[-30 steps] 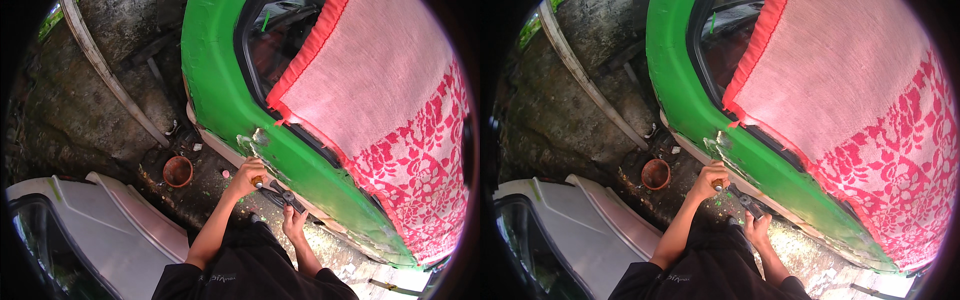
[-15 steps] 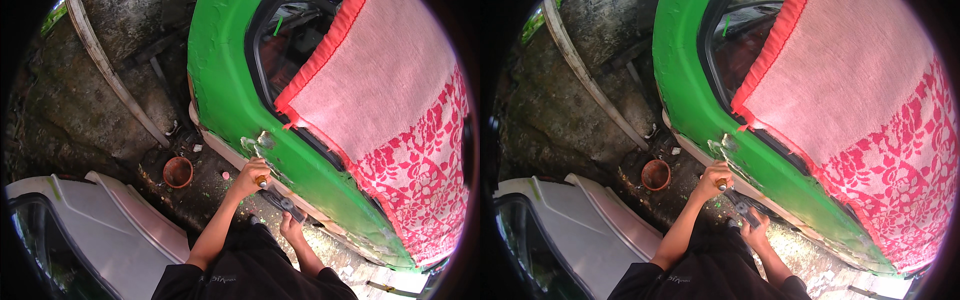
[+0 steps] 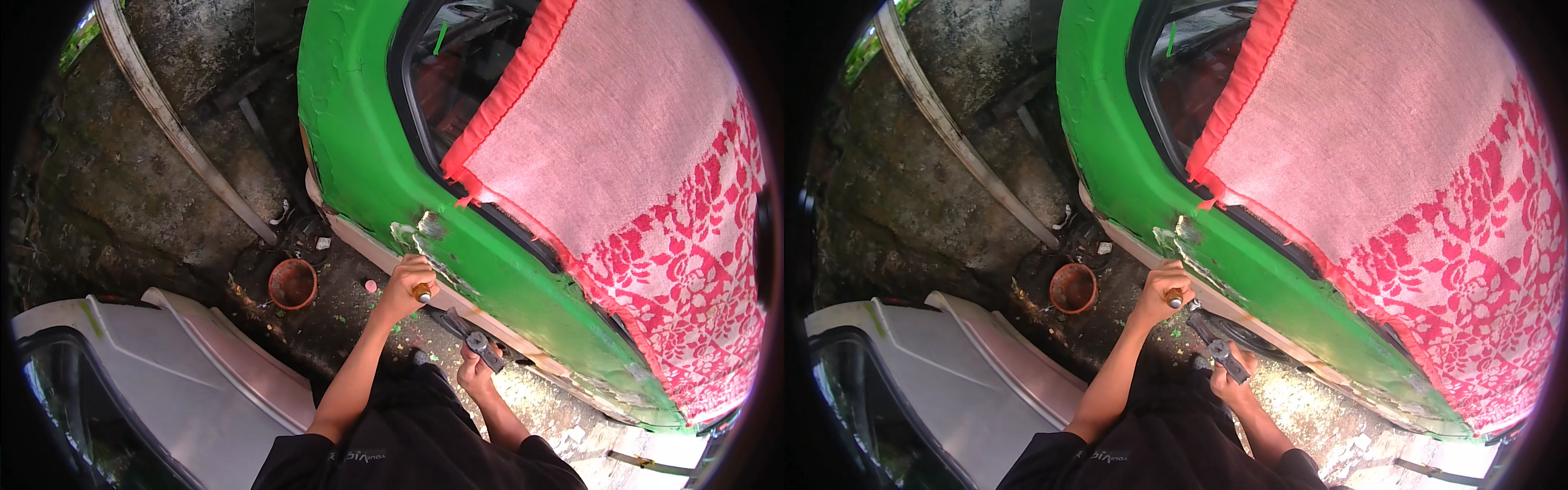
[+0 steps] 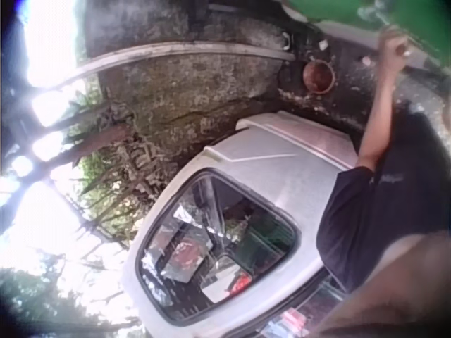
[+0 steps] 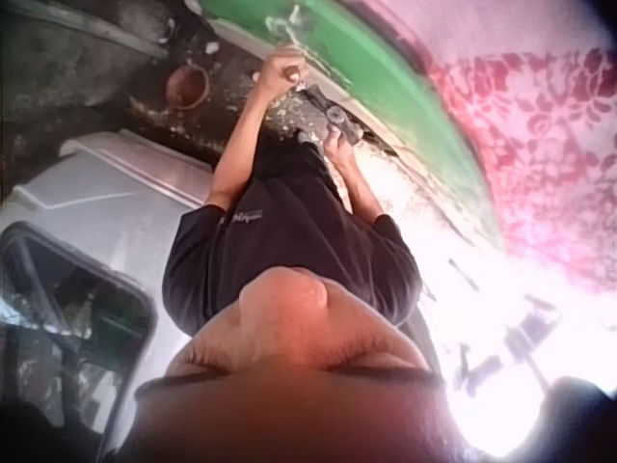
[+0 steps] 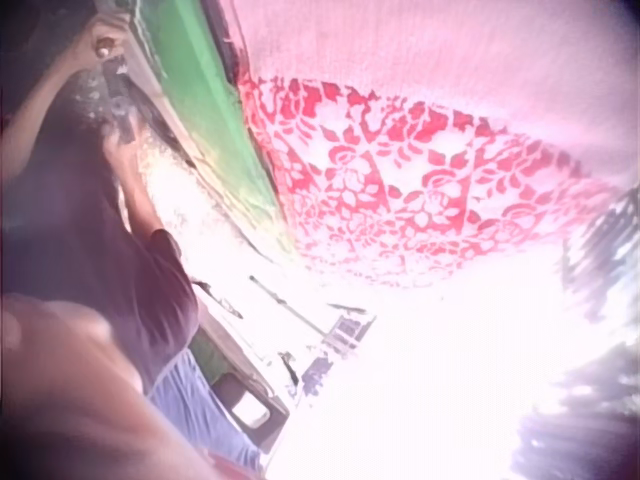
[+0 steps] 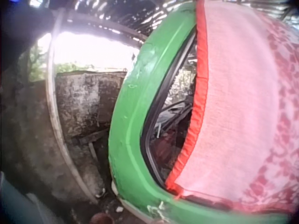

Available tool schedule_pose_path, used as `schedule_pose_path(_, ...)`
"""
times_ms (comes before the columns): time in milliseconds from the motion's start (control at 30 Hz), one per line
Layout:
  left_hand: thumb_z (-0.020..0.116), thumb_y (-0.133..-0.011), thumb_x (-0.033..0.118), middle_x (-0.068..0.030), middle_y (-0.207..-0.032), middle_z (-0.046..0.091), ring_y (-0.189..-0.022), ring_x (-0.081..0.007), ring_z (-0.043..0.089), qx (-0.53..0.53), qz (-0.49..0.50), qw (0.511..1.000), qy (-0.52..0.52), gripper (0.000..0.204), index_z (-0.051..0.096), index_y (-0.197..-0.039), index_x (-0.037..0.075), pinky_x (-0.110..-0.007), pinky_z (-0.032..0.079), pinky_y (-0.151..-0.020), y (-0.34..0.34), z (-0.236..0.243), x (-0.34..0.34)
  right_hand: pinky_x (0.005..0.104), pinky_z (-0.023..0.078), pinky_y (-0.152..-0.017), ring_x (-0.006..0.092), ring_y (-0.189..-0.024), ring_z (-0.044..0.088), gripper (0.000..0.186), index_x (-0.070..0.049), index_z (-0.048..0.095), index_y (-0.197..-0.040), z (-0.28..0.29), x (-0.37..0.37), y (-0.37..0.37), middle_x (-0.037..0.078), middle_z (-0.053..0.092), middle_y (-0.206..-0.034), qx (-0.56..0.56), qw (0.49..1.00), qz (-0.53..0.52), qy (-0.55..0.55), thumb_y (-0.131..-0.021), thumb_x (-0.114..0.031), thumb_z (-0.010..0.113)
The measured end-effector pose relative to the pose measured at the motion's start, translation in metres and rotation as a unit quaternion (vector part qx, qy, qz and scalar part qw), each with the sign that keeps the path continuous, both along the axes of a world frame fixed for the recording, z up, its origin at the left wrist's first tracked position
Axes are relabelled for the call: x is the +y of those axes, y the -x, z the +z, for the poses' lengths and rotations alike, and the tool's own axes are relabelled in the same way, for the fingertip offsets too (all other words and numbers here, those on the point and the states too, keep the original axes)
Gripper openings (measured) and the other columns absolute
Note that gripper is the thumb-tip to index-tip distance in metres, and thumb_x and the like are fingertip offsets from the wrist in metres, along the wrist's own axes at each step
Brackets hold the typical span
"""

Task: The person uses a chisel and hammer to work on a dent on the side of a green car. They repeatedly tap the chisel into the damaged area to push out the dent. A red patterned cloth covers the car's roof and window area.

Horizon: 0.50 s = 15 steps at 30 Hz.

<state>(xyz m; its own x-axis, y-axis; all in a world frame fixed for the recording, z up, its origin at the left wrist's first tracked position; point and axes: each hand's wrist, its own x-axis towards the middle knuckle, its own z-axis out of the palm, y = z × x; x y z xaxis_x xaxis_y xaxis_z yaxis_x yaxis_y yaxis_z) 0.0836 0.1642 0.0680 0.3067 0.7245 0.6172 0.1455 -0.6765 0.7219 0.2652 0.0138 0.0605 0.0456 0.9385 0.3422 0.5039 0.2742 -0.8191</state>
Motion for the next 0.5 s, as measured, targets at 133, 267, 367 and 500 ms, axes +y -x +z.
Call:
schedule_pose_path(133,0.070,-0.068,-0.002,-0.0077,-0.060,0.042,-0.064,-0.0266,0.047,-0.008,0.030,1.000,0.003,0.028,0.042,-0.064,0.000,-0.037,0.041,-0.075,0.004,-0.011,-0.001,0.0418,0.046,-0.052,0.0357,-0.049,0.058,0.015,-0.001,0.061,-0.082,0.010,0.008,0.010,0.014,0.053,-0.057,-0.052,0.998,-0.014,0.024,-0.091,-0.013,0.060)
schedule_pose_path(267,0.070,-0.067,-0.003,-0.0076,-0.060,0.040,-0.065,-0.0262,0.046,-0.004,0.016,1.000,0.001,0.030,0.040,-0.064,0.001,-0.038,0.041,-0.075,0.002,-0.012,-0.007,0.0417,0.044,-0.051,0.0377,-0.049,0.056,0.016,-0.003,0.066,-0.086,-0.004,-0.002,0.002,0.016,0.055,-0.057,-0.010,1.000,-0.005,0.007,-0.094,-0.016,0.062)
schedule_pose_path(367,0.071,-0.067,-0.003,-0.0077,-0.060,0.041,-0.066,-0.0259,0.047,-0.005,0.031,0.999,-0.007,0.030,0.041,-0.064,0.001,-0.037,0.041,-0.075,0.004,-0.016,-0.006,0.0426,0.046,-0.055,0.0361,-0.053,0.058,0.018,-0.002,0.067,-0.085,0.015,0.014,0.011,0.015,0.058,-0.061,-0.078,0.991,-0.038,0.104,-0.096,-0.014,0.058)
schedule_pose_path(500,0.071,-0.067,-0.005,-0.0073,-0.061,0.043,-0.066,-0.0258,0.048,-0.011,0.033,0.999,-0.016,0.028,0.044,-0.063,0.000,-0.036,0.042,-0.077,0.005,-0.008,-0.012,0.0435,0.049,-0.069,0.0368,-0.065,0.061,0.023,0.000,0.067,-0.087,0.004,0.000,-0.001,0.016,0.063,-0.071,-0.066,0.996,-0.044,0.036,-0.098,-0.019,0.057)
